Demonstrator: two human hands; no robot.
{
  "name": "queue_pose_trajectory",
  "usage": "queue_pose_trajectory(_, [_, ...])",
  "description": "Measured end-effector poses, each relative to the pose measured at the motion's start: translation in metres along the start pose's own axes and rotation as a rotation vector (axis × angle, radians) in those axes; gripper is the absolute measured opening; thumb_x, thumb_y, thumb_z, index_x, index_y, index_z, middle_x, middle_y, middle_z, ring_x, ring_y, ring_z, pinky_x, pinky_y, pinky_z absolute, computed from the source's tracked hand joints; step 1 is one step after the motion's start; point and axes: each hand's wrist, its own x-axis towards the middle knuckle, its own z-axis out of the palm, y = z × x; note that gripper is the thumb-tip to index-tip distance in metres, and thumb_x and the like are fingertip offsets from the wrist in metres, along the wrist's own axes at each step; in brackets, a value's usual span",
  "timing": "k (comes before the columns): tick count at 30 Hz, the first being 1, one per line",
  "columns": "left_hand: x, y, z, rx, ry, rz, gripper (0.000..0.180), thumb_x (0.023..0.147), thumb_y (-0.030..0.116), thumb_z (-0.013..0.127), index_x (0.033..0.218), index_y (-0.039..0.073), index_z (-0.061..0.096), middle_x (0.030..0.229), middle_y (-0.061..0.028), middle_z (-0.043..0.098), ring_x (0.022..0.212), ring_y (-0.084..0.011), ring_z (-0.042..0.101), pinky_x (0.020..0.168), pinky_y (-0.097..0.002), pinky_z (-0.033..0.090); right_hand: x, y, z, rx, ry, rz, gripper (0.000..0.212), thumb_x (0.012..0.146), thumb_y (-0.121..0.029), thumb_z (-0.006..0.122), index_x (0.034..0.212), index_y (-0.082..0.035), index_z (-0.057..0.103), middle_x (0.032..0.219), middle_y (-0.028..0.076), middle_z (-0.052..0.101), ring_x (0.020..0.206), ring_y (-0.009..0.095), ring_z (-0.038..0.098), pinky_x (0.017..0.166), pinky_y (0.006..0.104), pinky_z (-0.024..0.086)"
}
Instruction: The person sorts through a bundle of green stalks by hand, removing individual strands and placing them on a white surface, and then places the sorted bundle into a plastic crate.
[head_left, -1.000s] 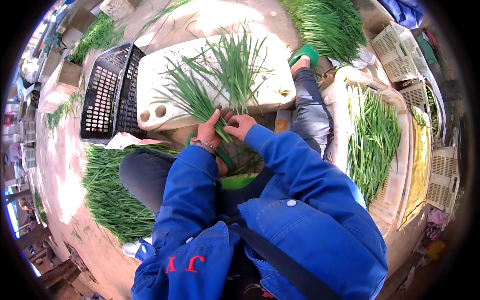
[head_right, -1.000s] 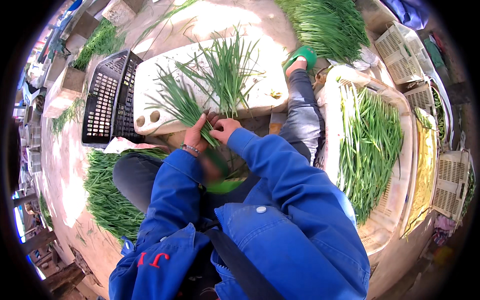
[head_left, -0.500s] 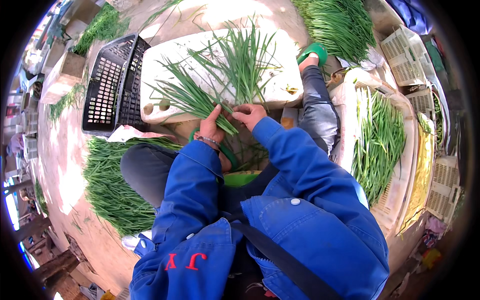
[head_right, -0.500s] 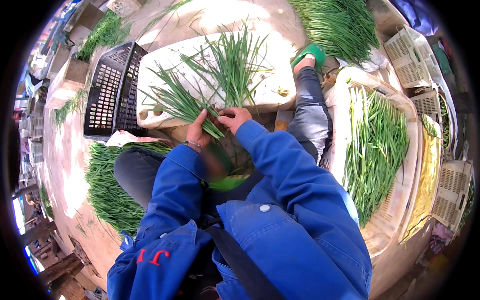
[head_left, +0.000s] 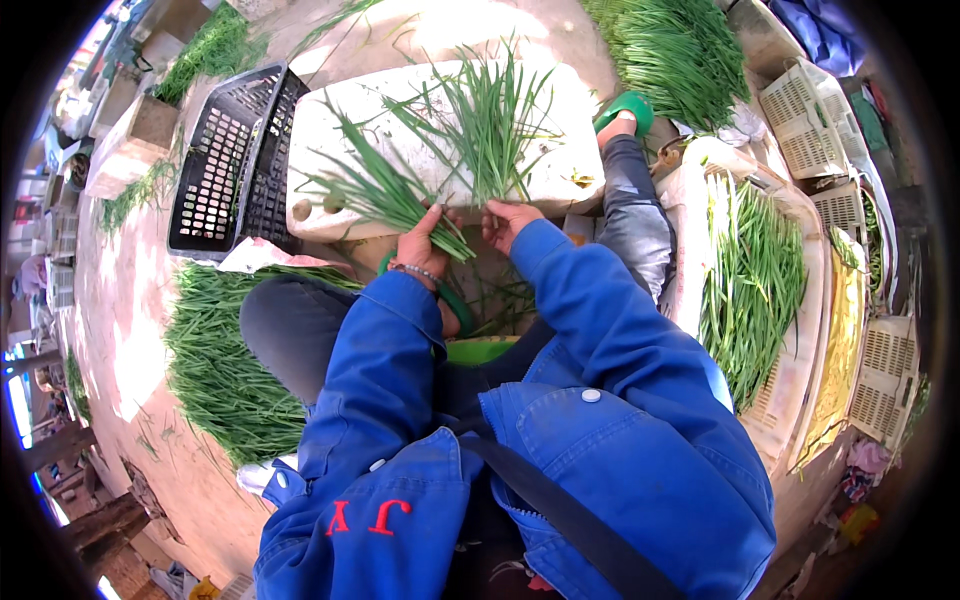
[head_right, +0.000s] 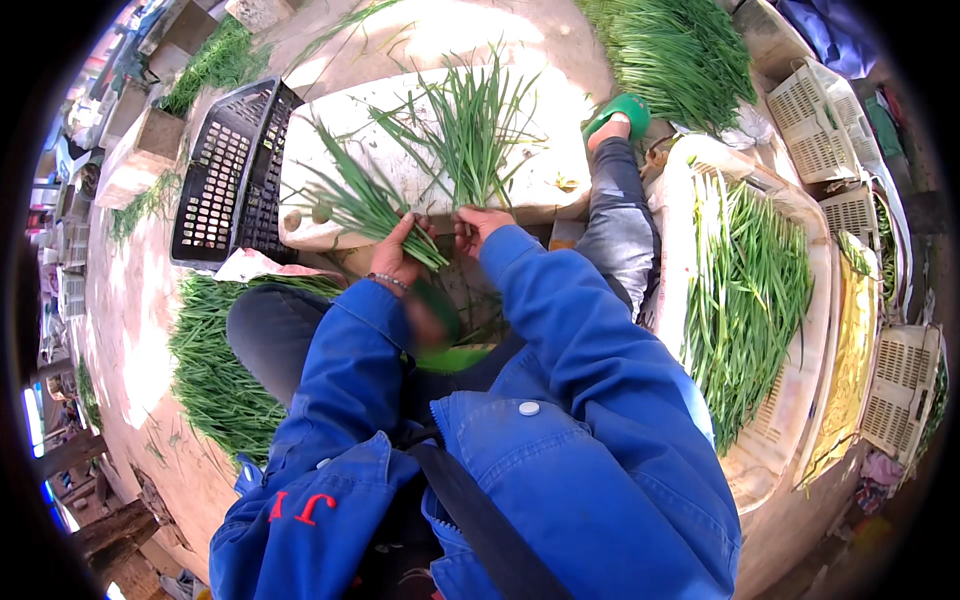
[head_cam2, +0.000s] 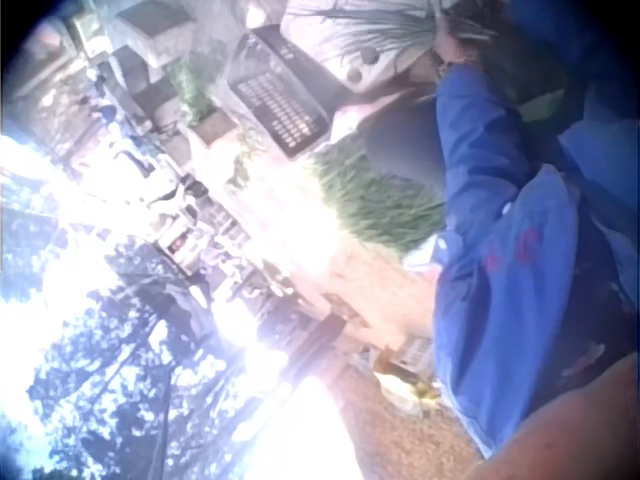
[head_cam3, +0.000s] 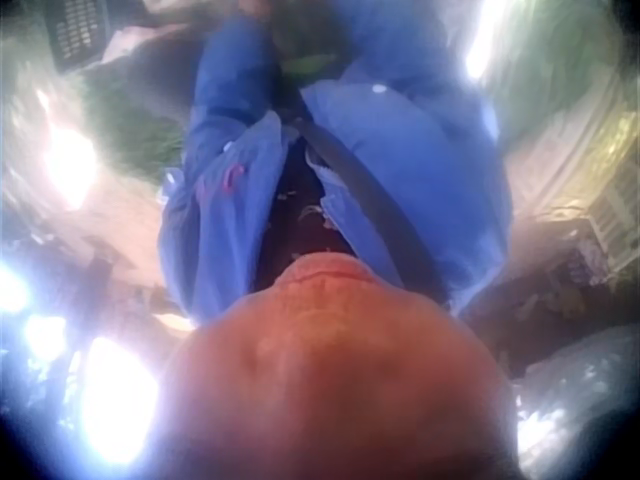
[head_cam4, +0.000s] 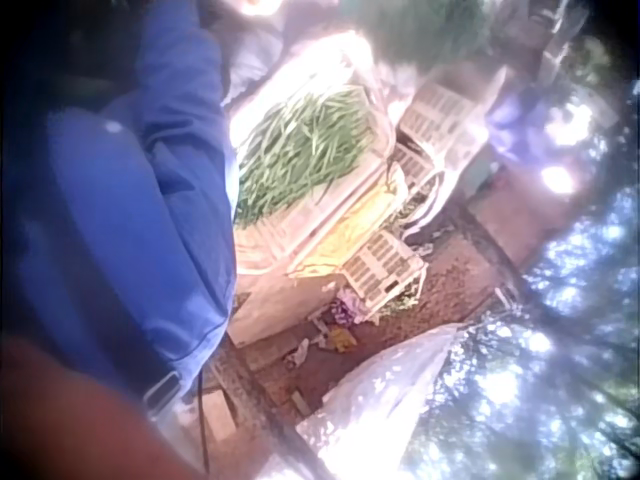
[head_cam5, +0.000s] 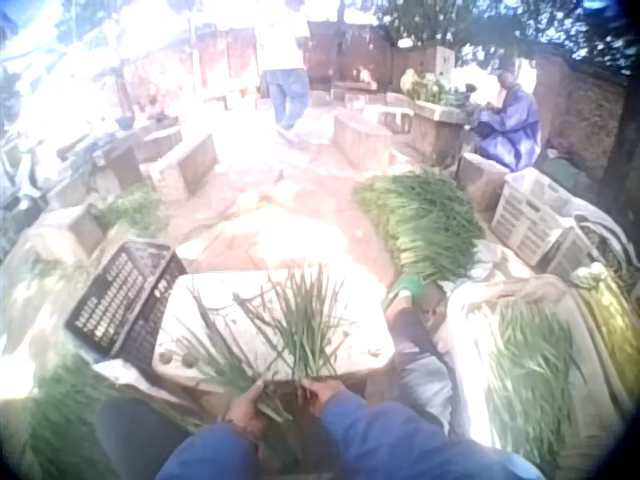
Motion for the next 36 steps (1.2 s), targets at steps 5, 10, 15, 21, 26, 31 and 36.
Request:
queue_pose_trajectory(5, [-0.014, 0.019, 0.03, -0.172, -0.007, 0.152, 0.012, 0.085, 0.003, 0.062, 0.094, 0.004, 0.055, 0.09, -0.0067, 0.061, 0.084, -0.0189, 0.058, 0.079, -0.0354, 0.051, 0.015, -0.041, -0.044, -0.83, 0.034, -0.159, 0.031, 0.076, -0.018, 0.075, 0.097, 0.0, 0.061, 0.068, 0.007, 0.064, 0.052, 0.013, 0.055, 0.049, 0.0267, 0.045])
queue_pose_trajectory(10, [-0.007, 0.033, 0.004, -0.303, -0.091, 0.143, 0.013, 0.088, 0.009, 0.061, 0.099, 0.005, 0.055, 0.08, -0.0023, 0.052, 0.07, -0.0126, 0.048, 0.063, -0.0281, 0.045, 0.017, -0.088, 0.058, -0.551, -0.244, -0.452, 0.05, 0.075, -0.02, 0.075, 0.116, 0.002, 0.055, 0.091, 0.01, 0.066, 0.071, 0.015, 0.062, 0.056, 0.028, 0.05])
queue_pose_trajectory(15, [-0.002, 0.034, 0.001, -0.2, -0.089, 0.155, 0.011, 0.089, 0.014, 0.061, 0.092, 0.008, 0.053, 0.075, -0.0007, 0.048, 0.067, -0.0122, 0.045, 0.059, -0.027, 0.042, 0.058, -0.063, 0.057, -1.787, 0.249, -0.491, 0.044, 0.08, -0.041, 0.062, 0.099, -0.002, 0.065, 0.099, 0.021, 0.064, 0.093, 0.034, 0.062, 0.082, 0.0425, 0.049])
queue_pose_trajectory(21, [-0.005, 0.024, 0.018, -0.006, 0.065, 0.182, 0.012, 0.085, 0.008, 0.065, 0.088, 0.004, 0.054, 0.073, -0.0047, 0.053, 0.065, -0.0172, 0.052, 0.058, -0.0314, 0.046, 0.066, -0.03, 0.038, -1.822, 0.411, -0.343, 0.039, 0.079, -0.038, 0.063, 0.102, -0.006, 0.066, 0.097, 0.017, 0.066, 0.087, 0.028, 0.065, 0.077, 0.0394, 0.051])
queue_pose_trajectory(26, [0.008, 0.012, 0.016, 0.109, 0.082, 0.091, 0.016, 0.083, 0.006, 0.066, 0.095, 0.001, 0.057, 0.087, -0.0121, 0.063, 0.077, -0.0223, 0.061, 0.067, -0.0352, 0.053, 0.027, -0.027, 0.026, -0.956, 0.111, -0.334, 0.025, 0.078, -0.024, 0.067, 0.09, -0.002, 0.066, 0.077, 0.012, 0.067, 0.068, 0.019, 0.064, 0.065, 0.032, 0.051])
queue_pose_trajectory(31, [0.009, -0.001, 0.018, 0.183, -0.052, -0.016, 0.024, 0.087, 0.014, 0.063, 0.105, -0.001, 0.057, 0.097, -0.0124, 0.064, 0.084, -0.0246, 0.063, 0.073, -0.0372, 0.055, 0.004, 0.002, 0.023, -1.286, -0.259, -0.513, 0.027, 0.082, -0.025, 0.064, 0.088, 0.002, 0.065, 0.07, 0.007, 0.064, 0.061, 0.012, 0.059, 0.054, 0.027, 0.047])
queue_pose_trajectory(36, [-0.003, 0.011, 0.03, 0.138, -0.095, 0.167, 0.025, 0.087, 0.015, 0.064, 0.107, 0.003, 0.055, 0.083, -0.0046, 0.058, 0.077, -0.0185, 0.058, 0.07, -0.0369, 0.052, 0.016, -0.041, 0.008, -1.443, 0.443, -0.64, 0.041, 0.078, -0.042, 0.063, 0.089, -0.002, 0.067, 0.081, 0.015, 0.067, 0.08, 0.032, 0.064, 0.074, 0.0401, 0.05])
